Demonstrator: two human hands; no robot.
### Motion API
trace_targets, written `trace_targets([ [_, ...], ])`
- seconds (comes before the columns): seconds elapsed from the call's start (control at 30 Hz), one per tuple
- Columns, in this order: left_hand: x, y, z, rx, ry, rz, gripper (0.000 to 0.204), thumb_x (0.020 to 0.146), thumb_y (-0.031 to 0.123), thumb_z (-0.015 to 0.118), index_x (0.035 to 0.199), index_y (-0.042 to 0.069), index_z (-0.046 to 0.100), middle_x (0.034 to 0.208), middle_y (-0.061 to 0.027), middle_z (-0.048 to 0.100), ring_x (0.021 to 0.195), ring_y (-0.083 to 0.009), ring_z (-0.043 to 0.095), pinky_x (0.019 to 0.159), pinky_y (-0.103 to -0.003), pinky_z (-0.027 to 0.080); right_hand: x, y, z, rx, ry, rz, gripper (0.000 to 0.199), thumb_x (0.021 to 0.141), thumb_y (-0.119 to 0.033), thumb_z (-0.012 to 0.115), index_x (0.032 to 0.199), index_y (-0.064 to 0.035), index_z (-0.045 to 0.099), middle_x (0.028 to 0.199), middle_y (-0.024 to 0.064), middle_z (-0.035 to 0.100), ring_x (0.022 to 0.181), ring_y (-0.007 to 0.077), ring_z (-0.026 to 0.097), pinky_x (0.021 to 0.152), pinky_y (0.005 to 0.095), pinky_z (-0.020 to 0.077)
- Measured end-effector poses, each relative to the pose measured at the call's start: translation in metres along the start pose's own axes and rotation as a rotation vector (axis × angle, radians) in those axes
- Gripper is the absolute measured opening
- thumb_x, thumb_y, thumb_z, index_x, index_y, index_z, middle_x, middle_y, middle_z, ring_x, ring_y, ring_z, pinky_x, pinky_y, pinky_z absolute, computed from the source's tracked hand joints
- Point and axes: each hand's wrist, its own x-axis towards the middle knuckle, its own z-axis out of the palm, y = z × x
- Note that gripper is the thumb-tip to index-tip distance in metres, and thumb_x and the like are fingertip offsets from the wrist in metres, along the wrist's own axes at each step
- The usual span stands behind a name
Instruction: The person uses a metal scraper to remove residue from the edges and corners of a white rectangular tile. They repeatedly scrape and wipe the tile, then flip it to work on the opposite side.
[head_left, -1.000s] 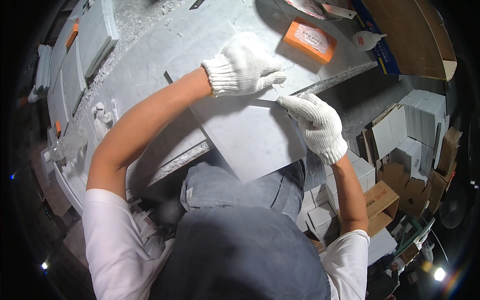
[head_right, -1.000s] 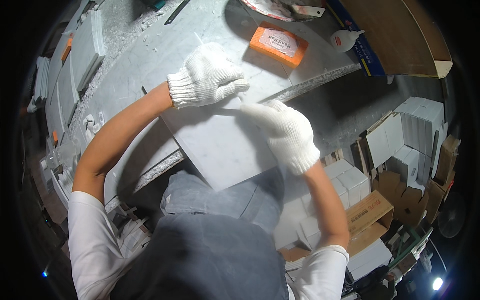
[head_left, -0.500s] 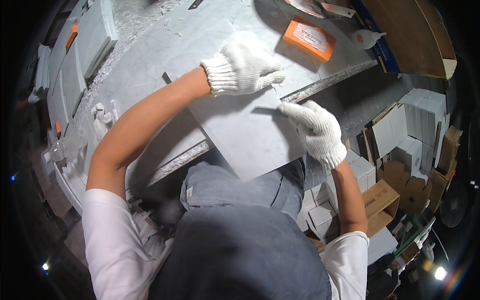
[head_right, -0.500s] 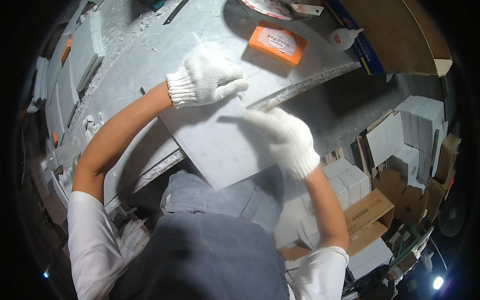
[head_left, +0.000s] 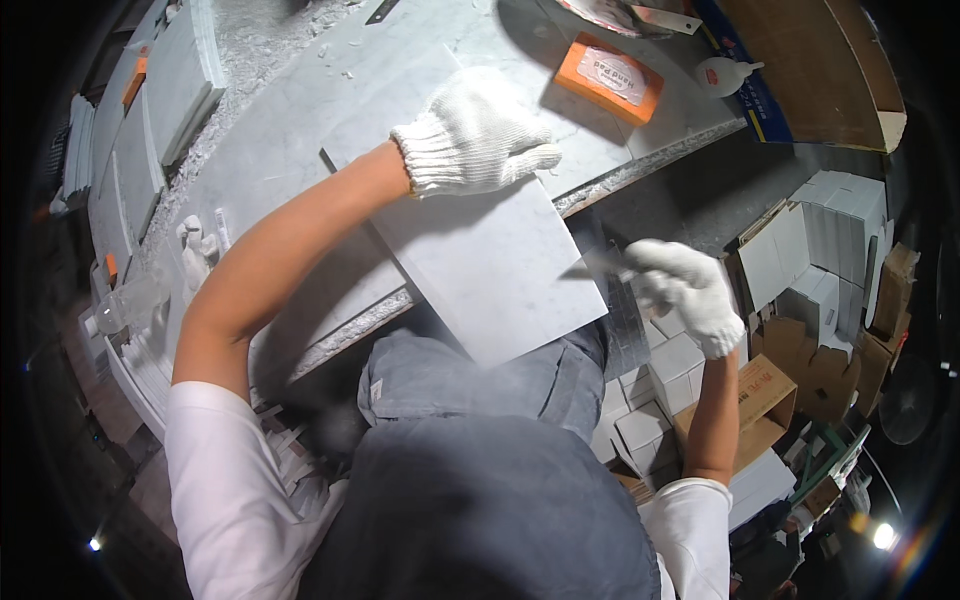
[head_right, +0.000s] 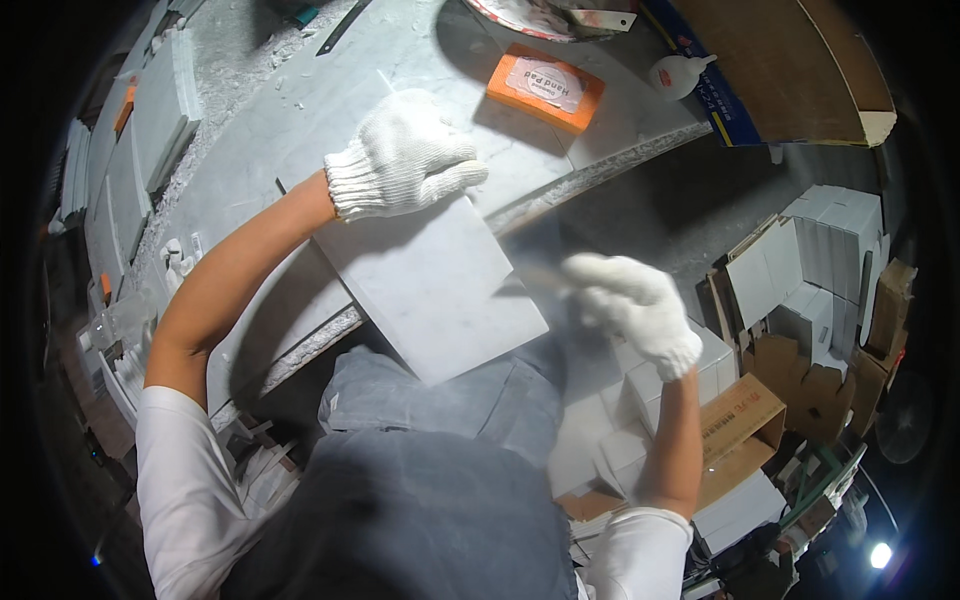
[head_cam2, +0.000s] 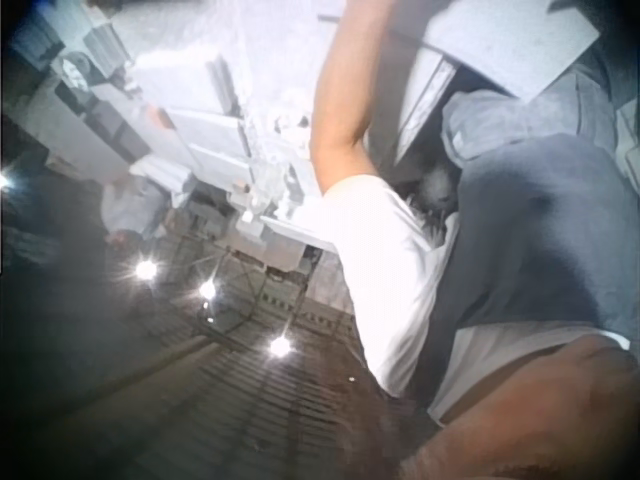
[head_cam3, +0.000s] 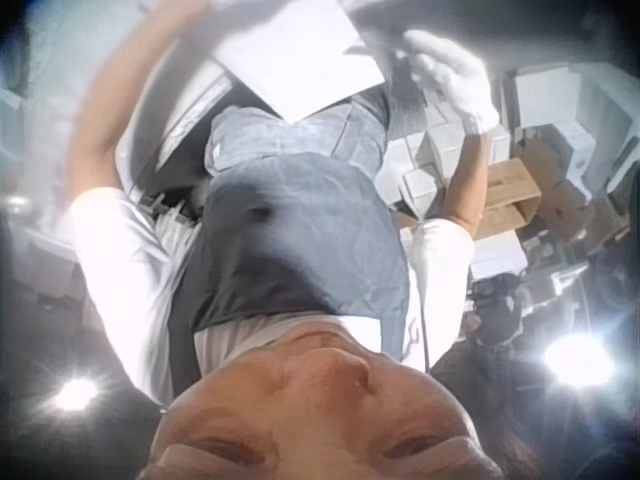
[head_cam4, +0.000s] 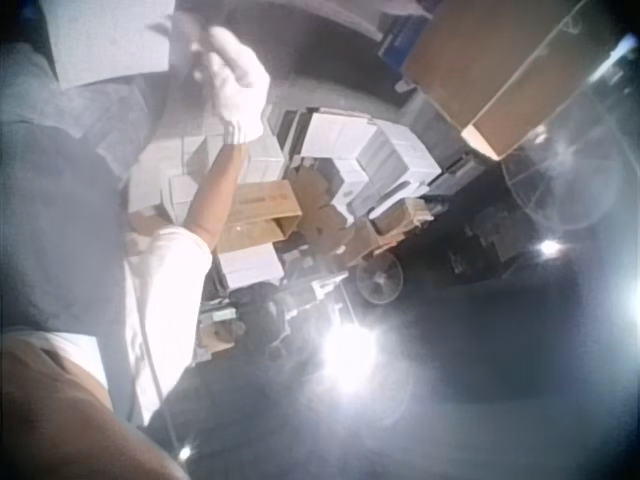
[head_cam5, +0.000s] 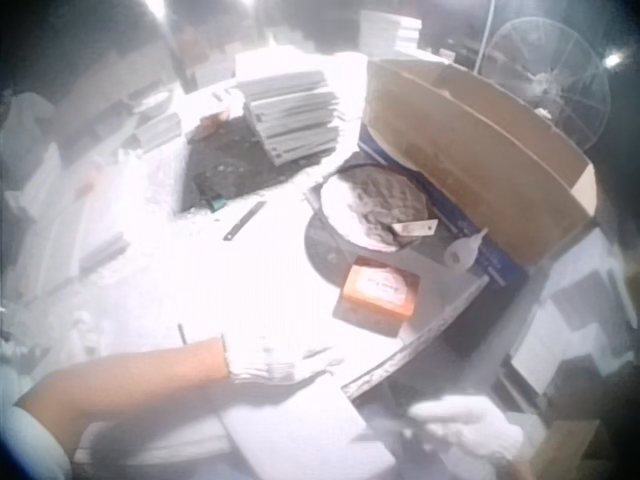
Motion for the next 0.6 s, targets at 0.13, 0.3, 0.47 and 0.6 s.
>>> trace_targets([
  [0.13, 0.001, 0.001, -0.003, -0.082, -0.085, -0.086, 0.029, 0.097, 0.036, 0.067, 0.075, 0.018, 0.073, 0.067, -0.0075, 0.064, 0.066, -0.0301, 0.063, 0.067, -0.045, 0.051, -0.003, 0.028, -0.003, 0.275, 0.436, -0.340, 0.052, 0.099, -0.009, 0.072, 0.147, 0.0031, 0.056, 0.113, 0.0120, 0.074, 0.088, 0.0168, 0.074, 0.068, 0.0263, 0.0618],
  [0.3, 0.003, 0.003, -0.009, 0.009, -0.108, -0.068, 0.031, 0.101, 0.041, 0.061, 0.082, 0.019, 0.074, 0.072, -0.0085, 0.068, 0.067, -0.0310, 0.066, 0.068, -0.045, 0.052, 0.050, 0.024, 0.017, 0.376, 0.816, -0.429, 0.044, 0.102, -0.017, 0.071, 0.139, 0.0034, 0.061, 0.117, 0.0112, 0.073, 0.096, 0.0193, 0.075, 0.074, 0.0291, 0.0626],
  [0.47, 0.003, 0.006, -0.006, -0.022, -0.050, -0.098, 0.026, 0.092, 0.033, 0.071, 0.070, 0.018, 0.072, 0.063, -0.0093, 0.061, 0.063, -0.0308, 0.061, 0.065, -0.045, 0.048, 0.094, 0.006, 0.020, 0.406, 0.994, -0.642, 0.034, 0.101, -0.013, 0.072, 0.129, 0.0059, 0.068, 0.115, 0.0126, 0.074, 0.093, 0.0182, 0.072, 0.082, 0.0311, 0.0602],
  [0.6, 0.002, 0.005, -0.002, -0.027, -0.048, -0.098, 0.024, 0.090, 0.032, 0.072, 0.071, 0.017, 0.072, 0.064, -0.0094, 0.061, 0.064, -0.0313, 0.062, 0.066, -0.046, 0.048, 0.130, -0.001, 0.020, 0.029, 1.215, -0.885, 0.023, 0.096, -0.003, 0.074, 0.119, -0.0018, 0.076, 0.113, 0.0118, 0.075, 0.099, 0.0195, 0.071, 0.085, 0.0321, 0.0576],
])
